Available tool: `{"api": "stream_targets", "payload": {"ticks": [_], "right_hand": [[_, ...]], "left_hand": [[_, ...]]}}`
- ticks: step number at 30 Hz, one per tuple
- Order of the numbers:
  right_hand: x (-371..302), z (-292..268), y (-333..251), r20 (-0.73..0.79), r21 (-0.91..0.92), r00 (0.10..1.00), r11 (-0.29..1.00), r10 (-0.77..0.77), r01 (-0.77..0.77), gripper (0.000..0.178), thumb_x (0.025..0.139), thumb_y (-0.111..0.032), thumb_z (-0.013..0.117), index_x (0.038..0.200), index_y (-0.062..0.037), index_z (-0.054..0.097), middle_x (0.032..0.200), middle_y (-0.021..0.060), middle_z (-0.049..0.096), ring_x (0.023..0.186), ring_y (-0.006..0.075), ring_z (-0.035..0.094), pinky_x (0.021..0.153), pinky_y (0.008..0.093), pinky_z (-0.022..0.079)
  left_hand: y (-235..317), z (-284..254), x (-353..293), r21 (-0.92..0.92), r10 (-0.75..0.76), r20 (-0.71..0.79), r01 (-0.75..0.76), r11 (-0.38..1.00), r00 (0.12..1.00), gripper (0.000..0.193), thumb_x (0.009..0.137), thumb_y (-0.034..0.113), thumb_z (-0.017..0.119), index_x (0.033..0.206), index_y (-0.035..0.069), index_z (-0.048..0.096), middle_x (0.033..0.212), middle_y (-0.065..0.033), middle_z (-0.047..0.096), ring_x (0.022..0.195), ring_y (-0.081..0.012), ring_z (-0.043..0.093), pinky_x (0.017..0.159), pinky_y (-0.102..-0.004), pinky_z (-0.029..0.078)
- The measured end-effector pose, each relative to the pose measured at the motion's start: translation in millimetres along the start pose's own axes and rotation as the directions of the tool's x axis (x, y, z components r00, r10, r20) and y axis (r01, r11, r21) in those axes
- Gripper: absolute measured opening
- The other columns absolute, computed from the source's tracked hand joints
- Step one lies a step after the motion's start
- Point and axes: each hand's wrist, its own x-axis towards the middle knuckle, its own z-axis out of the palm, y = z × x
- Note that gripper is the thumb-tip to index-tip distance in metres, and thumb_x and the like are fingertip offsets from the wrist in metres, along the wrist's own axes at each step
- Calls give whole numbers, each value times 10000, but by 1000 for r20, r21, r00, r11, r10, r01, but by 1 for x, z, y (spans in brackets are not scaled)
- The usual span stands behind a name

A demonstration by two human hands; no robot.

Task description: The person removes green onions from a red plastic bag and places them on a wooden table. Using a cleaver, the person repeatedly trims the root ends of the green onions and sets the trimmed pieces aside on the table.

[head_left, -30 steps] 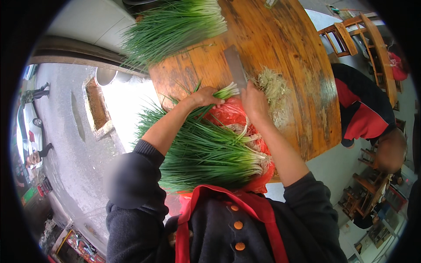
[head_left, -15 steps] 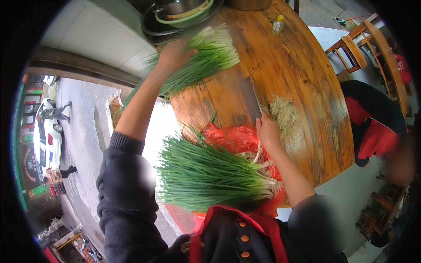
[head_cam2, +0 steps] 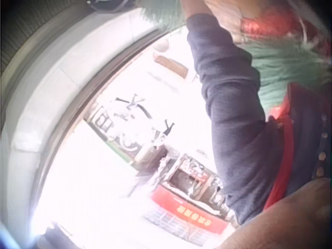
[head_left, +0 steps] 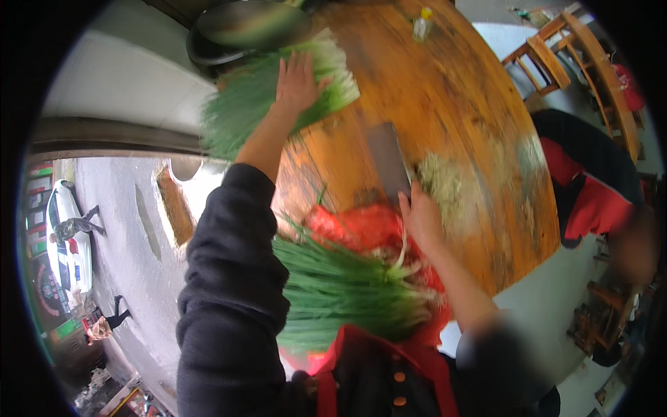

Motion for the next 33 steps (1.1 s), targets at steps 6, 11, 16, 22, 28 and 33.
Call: {"api": "stream_targets", "payload": {"ticks": [6,11,16,22,28,33], "right_hand": [[3,3,10,25,45,1000,999,0,-2,261,910,-204,551,1026,30,548,804,254,646,786,430,631,696,504,509],[-3,-8,11,-74,159,993,982,-91,102,370,904,-231,551,1157,38,535,827,257,648,787,416,640,695,471,512],[-24,-37,7,-71,314,996,947,-47,67,343,909,-257,556,1124,11,565,867,259,648,820,396,647,723,441,509],[-36,-62,20,-175,286,984,955,-34,84,267,912,-239,573,1053,-12,576,799,231,644,739,368,648,662,429,488],[-24,-59,29,-219,200,974,974,-60,105,299,905,-236,566,1084,3,578,728,236,636,686,391,640,632,454,502],[-18,-39,19,-107,135,994,990,-32,47,239,912,-208,568,1047,-12,582,737,215,641,667,377,638,599,432,484]], "left_hand": [[111,-135,-83,-561,134,260,37,827,956,314,866,363,597,960,68,651,980,-177,641,905,-336,620,769,-438,508],[189,-242,-181,-557,364,728,193,808,581,257,870,308,585,875,66,671,889,-134,661,870,-321,653,728,-443,542],[221,-243,-207,-512,192,675,266,817,712,216,847,337,630,914,142,691,874,-109,682,799,-313,665,719,-429,537],[182,-231,-196,-547,0,819,781,301,574,166,888,287,600,939,153,683,822,-75,704,609,-187,633,612,-346,516],[130,-179,-145,-544,-84,786,750,375,612,185,917,253,578,968,119,694,765,-50,684,628,-101,607,597,-283,490],[138,-118,-165,-488,-32,791,661,570,611,170,900,230,593,972,121,702,762,-48,688,687,-136,644,643,-294,505]]}}
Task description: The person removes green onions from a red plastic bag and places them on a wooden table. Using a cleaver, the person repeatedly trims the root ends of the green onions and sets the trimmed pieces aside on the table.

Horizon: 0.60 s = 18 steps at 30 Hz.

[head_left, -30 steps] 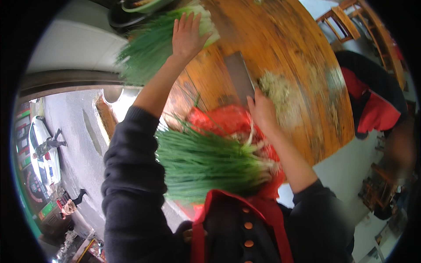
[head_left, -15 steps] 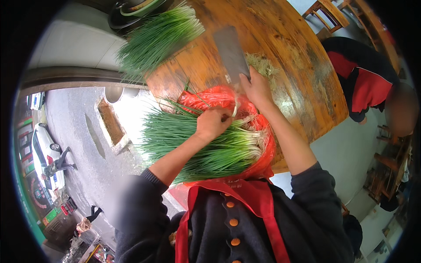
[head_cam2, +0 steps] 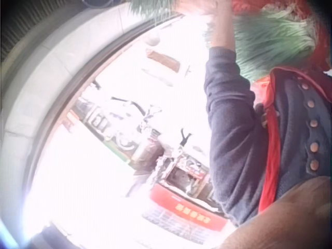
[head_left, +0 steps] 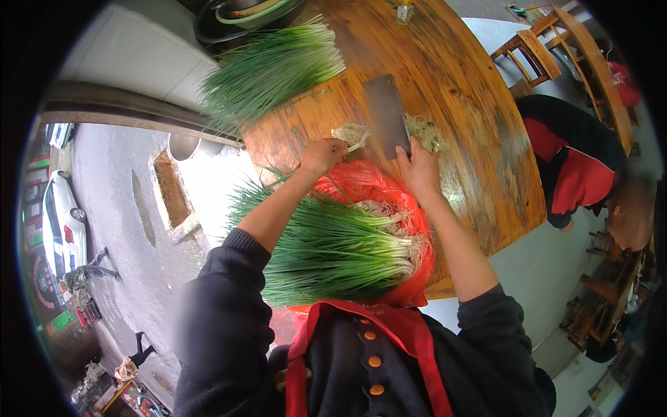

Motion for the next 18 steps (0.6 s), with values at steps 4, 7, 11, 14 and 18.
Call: {"api": "stream_targets", "payload": {"ticks": [4,7,11,14,18], "right_hand": [[4,17,-8,68,-7,997,999,-46,47,247,909,-209,570,1071,-23,581,763,228,646,710,392,644,628,447,503],[4,24,-16,117,-33,987,993,-109,114,265,908,-221,574,1087,-25,582,768,231,647,713,394,644,633,446,509],[10,31,-32,265,-69,954,984,-139,163,307,916,-227,563,1128,-6,576,770,233,647,698,389,643,637,453,515],[20,37,-42,378,-148,909,958,-173,244,337,924,-215,545,1177,7,562,784,235,651,706,380,649,657,464,516],[19,30,-35,393,-135,919,990,15,42,349,924,-205,534,1200,8,553,813,245,655,745,385,652,695,477,513]], "left_hand": [[-18,16,0,140,-41,-25,45,989,999,168,859,263,624,965,159,705,839,-73,700,785,-240,671,711,-352,521],[-19,14,-8,164,-83,-27,87,983,996,165,839,297,605,922,206,714,887,-96,698,838,-294,669,758,-402,526],[-12,13,-26,228,-138,-36,143,963,990,179,842,308,584,914,213,717,895,-119,695,841,-320,667,763,-438,528],[-9,14,-36,259,-150,-71,163,952,986,169,842,307,619,918,185,707,833,-103,686,803,-314,657,722,-439,520],[-8,15,-35,300,-51,-102,80,951,993,172,849,310,611,893,168,698,827,-114,683,797,-319,656,708,-455,517]]}}
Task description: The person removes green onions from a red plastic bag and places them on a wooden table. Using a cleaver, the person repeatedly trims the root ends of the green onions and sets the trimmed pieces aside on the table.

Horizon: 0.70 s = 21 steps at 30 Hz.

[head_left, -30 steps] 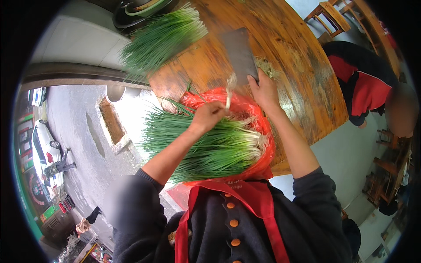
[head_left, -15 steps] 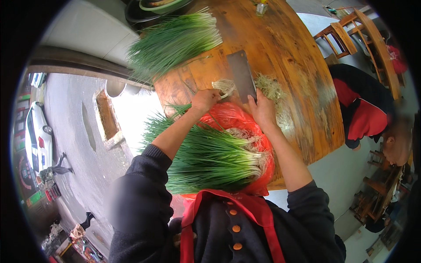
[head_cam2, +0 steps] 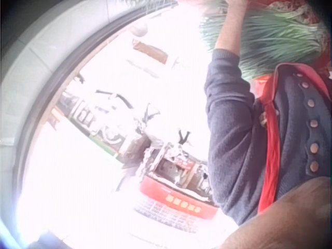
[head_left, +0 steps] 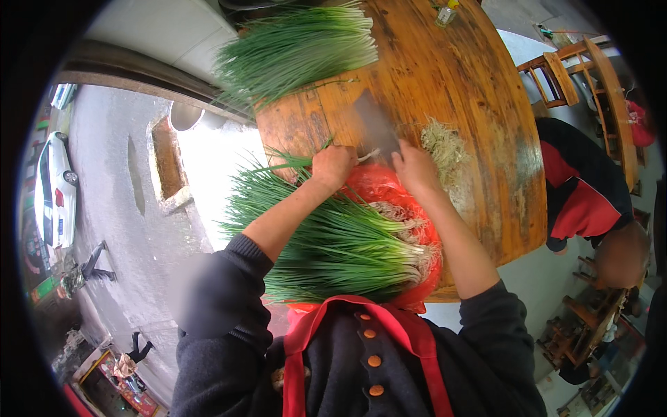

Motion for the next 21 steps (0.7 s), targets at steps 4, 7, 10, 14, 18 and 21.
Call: {"api": "stream_targets", "payload": {"ticks": [4,7,10,14,18,21], "right_hand": [[-20,-23,34,-210,-144,976,986,57,-88,342,922,-209,534,1185,7,558,793,246,651,742,397,645,687,482,508],[-31,-24,49,-332,-70,943,996,30,-56,345,914,-214,539,1184,-1,564,744,236,644,701,402,642,656,485,513],[-30,-11,48,-320,-34,945,998,-59,51,335,915,-217,538,1173,-5,573,735,234,642,675,405,637,644,489,508],[-21,3,43,-259,-69,963,996,-77,61,294,915,-213,540,1136,-24,581,711,227,635,649,404,631,627,485,508],[-16,7,43,-271,-34,960,997,-74,67,264,912,-208,542,1115,-43,575,707,220,635,667,410,630,628,491,503],[-11,5,42,-243,-9,969,999,-50,49,279,910,-204,551,1119,-20,569,742,231,641,700,410,634,638,477,505]], "left_hand": [[12,9,15,-59,86,-17,-87,994,996,167,849,297,611,886,151,684,822,-123,680,791,-329,652,698,-458,513],[24,19,28,-106,128,-7,-128,986,992,168,838,292,629,889,138,669,809,-126,675,789,-334,649,690,-453,508],[28,24,36,-110,106,14,-104,988,994,173,822,290,654,873,124,649,793,-127,669,787,-335,645,682,-449,500],[23,23,39,-120,115,59,-108,987,992,181,828,295,630,911,135,647,852,-160,672,837,-363,646,721,-474,507],[22,24,41,-149,101,38,-94,984,994,180,811,284,678,837,114,625,771,-122,661,769,-339,638,676,-448,489],[24,24,41,-151,104,32,-98,984,994,185,812,283,679,830,109,619,771,-128,660,773,-344,637,678,-450,488]]}}
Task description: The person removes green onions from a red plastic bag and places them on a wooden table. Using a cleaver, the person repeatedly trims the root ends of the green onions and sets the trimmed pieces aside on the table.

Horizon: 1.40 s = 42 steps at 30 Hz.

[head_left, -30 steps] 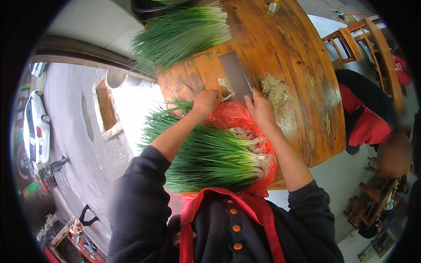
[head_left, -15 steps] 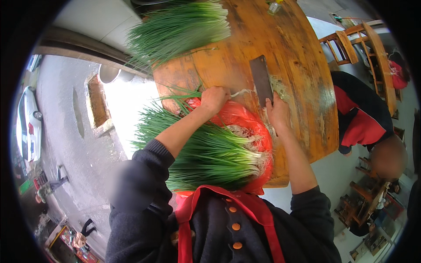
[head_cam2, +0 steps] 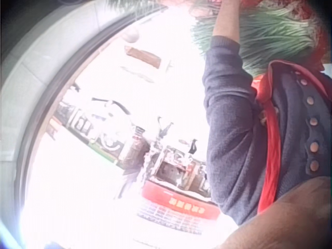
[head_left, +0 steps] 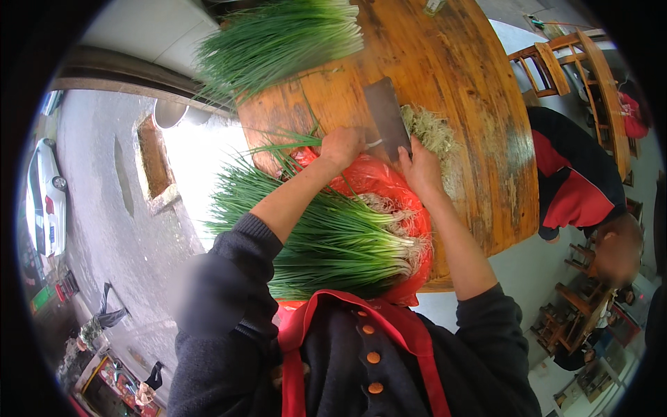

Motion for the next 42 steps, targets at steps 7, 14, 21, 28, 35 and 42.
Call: {"api": "stream_targets", "payload": {"ticks": [7,14,21,28,35,42], "right_hand": [[9,-4,-7,42,4,998,999,39,-40,316,907,-205,567,1111,36,569,815,256,651,760,409,641,677,441,513],[12,7,-9,-36,-35,999,999,-4,3,262,918,-205,532,1052,18,560,740,247,635,722,430,626,670,504,501],[6,8,-8,-22,-36,998,998,56,-57,361,902,-244,566,1116,47,566,819,278,640,783,430,631,702,477,510],[6,9,-3,-9,17,996,996,91,-91,347,902,-246,558,1131,15,559,846,269,643,830,424,630,751,482,503],[10,13,9,-21,96,995,991,98,-95,328,903,-252,556,1104,7,567,855,229,664,821,387,654,764,453,511],[12,0,29,-132,225,982,969,137,-105,279,904,-232,576,1056,1,575,817,215,655,761,356,655,686,430,502]], "left_hand": [[3,-2,3,30,-10,-13,11,1000,1000,215,816,299,677,806,96,608,758,-155,648,769,-361,631,683,-459,485],[3,-5,5,-59,-25,12,26,998,1000,225,833,312,659,818,92,613,757,-167,647,767,-363,632,681,-465,481],[31,-29,-23,37,23,-11,-22,999,1000,262,824,297,675,962,84,607,814,-164,657,805,-366,636,717,-470,498],[70,-22,-95,94,232,421,-297,950,877,345,788,323,701,1035,86,651,986,-136,640,918,-333,631,778,-446,509],[72,-15,-118,77,339,185,-357,931,922,360,814,322,672,1055,57,643,1047,-135,640,975,-315,619,853,-428,498],[27,-60,-49,-320,136,206,-65,945,969,381,964,369,508,1075,16,599,861,-123,674,833,-224,660,767,-354,510]]}}
